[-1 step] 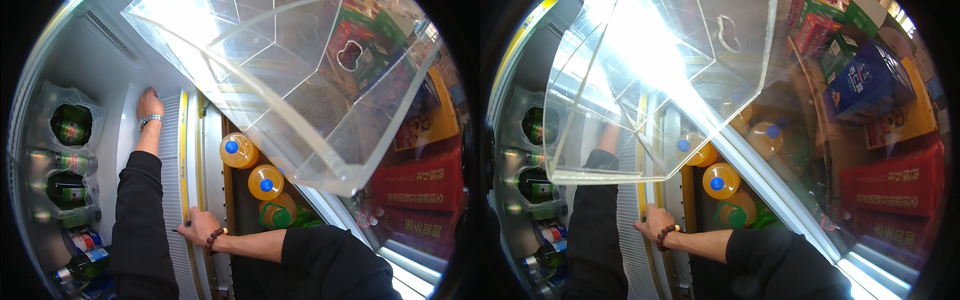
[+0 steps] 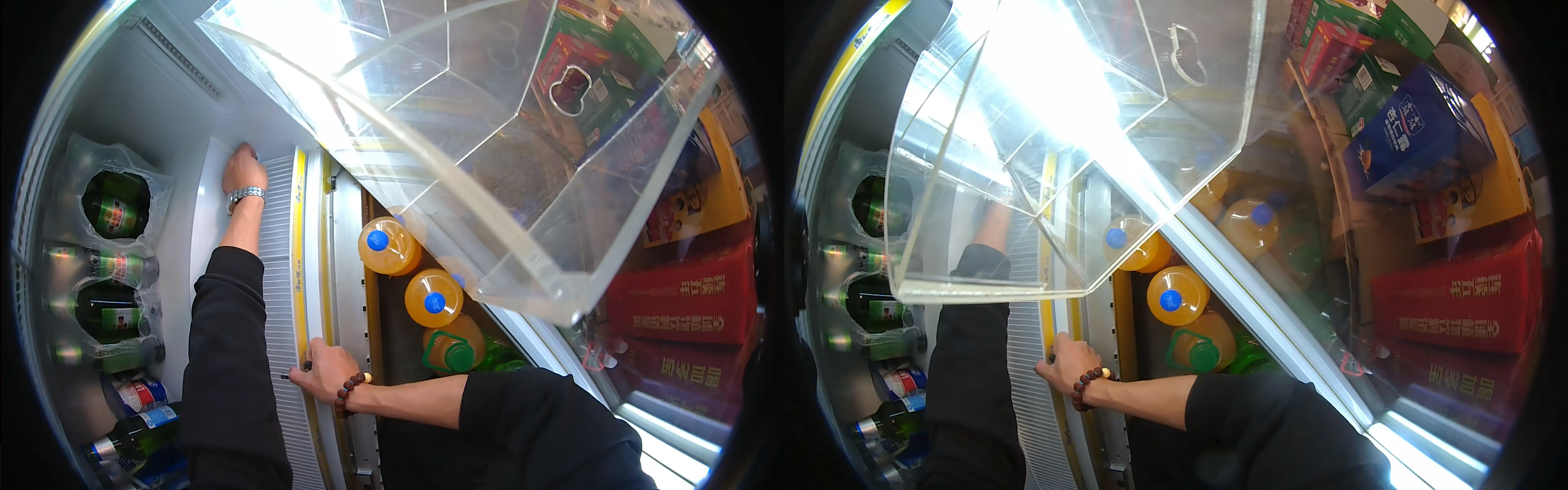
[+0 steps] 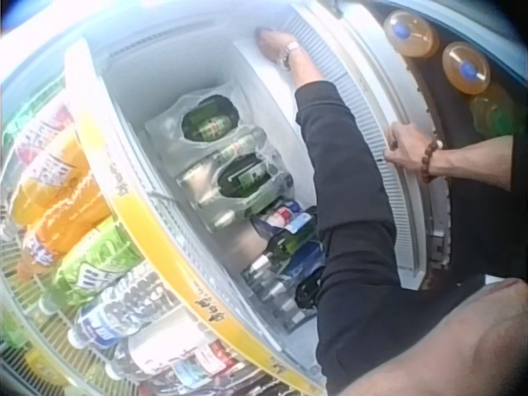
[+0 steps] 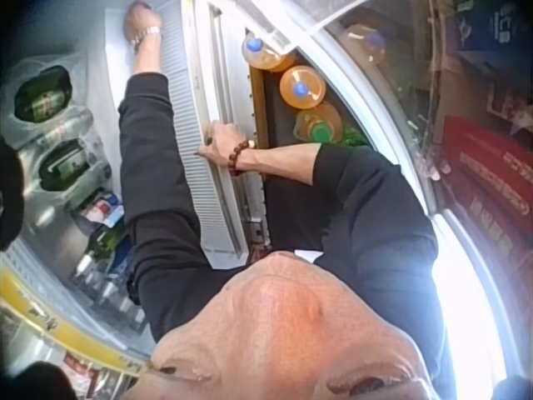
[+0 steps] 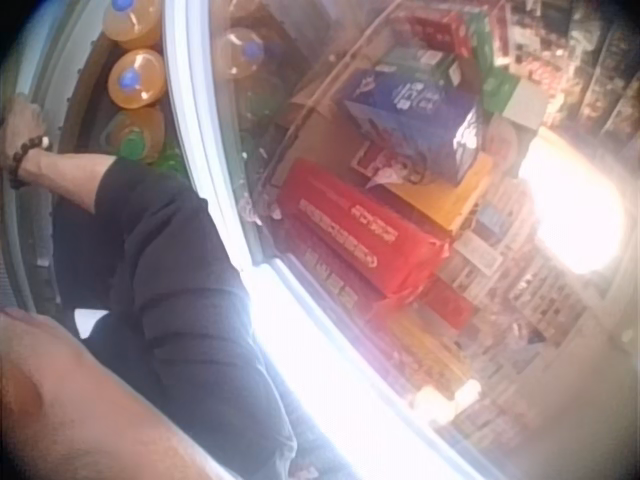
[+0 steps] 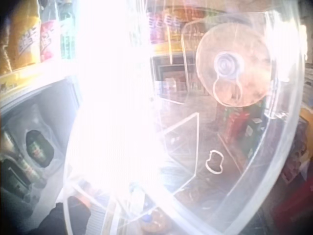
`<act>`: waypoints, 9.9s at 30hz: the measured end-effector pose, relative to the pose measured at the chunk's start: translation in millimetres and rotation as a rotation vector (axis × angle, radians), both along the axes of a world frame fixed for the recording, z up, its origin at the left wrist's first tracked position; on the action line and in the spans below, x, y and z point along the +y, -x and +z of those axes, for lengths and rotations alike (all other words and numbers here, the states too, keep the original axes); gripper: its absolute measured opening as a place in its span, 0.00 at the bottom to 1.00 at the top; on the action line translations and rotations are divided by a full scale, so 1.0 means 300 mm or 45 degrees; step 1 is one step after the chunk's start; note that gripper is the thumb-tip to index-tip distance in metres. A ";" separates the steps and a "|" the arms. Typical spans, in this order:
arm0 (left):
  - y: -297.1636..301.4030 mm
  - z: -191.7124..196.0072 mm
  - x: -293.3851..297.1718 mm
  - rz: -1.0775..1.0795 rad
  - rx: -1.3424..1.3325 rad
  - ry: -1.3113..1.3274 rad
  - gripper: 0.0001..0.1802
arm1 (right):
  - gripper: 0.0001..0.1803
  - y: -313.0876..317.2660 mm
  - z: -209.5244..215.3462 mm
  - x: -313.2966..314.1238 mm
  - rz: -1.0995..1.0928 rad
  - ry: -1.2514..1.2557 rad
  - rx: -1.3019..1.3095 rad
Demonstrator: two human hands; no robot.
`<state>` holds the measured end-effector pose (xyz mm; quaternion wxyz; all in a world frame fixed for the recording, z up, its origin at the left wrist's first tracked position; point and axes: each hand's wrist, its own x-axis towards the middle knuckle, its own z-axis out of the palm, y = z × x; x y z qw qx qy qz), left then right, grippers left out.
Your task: The person uses a screwdriver to remove and reinstall screws on the interior panel of a commercial refrigerator. After securing the panel, they place several beverage bottles back into the fridge and close the door.
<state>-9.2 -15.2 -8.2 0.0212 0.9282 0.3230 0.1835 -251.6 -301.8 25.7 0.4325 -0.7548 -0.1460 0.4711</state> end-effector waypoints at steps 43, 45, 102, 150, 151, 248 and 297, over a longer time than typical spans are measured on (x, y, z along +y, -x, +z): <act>0.005 -0.004 -0.008 -0.032 -0.035 -0.030 0.14 | 0.28 -0.051 0.026 -0.012 0.140 0.019 -0.049; 0.004 -0.005 -0.003 -0.027 -0.011 -0.006 0.16 | 0.28 -0.057 0.029 -0.013 0.151 0.028 -0.031; 0.030 -0.056 0.025 -0.097 -0.253 -0.065 0.07 | 0.49 -0.105 0.035 -0.007 0.409 0.037 -0.197; 0.271 0.110 -0.021 0.108 -0.447 2.190 0.12 | 0.12 -0.593 0.005 0.567 -1.009 -0.558 0.094; 0.253 0.104 -0.006 0.144 -0.425 2.188 0.13 | 0.12 -0.601 0.004 0.572 -0.991 -0.522 0.064; 0.057 0.137 0.039 0.136 0.301 0.437 0.10 | 0.18 -0.720 -0.119 0.697 -0.628 -0.059 -0.183; -0.095 0.196 0.104 -0.093 0.504 0.848 0.14 | 0.14 -0.690 0.020 0.622 -0.715 -0.292 0.302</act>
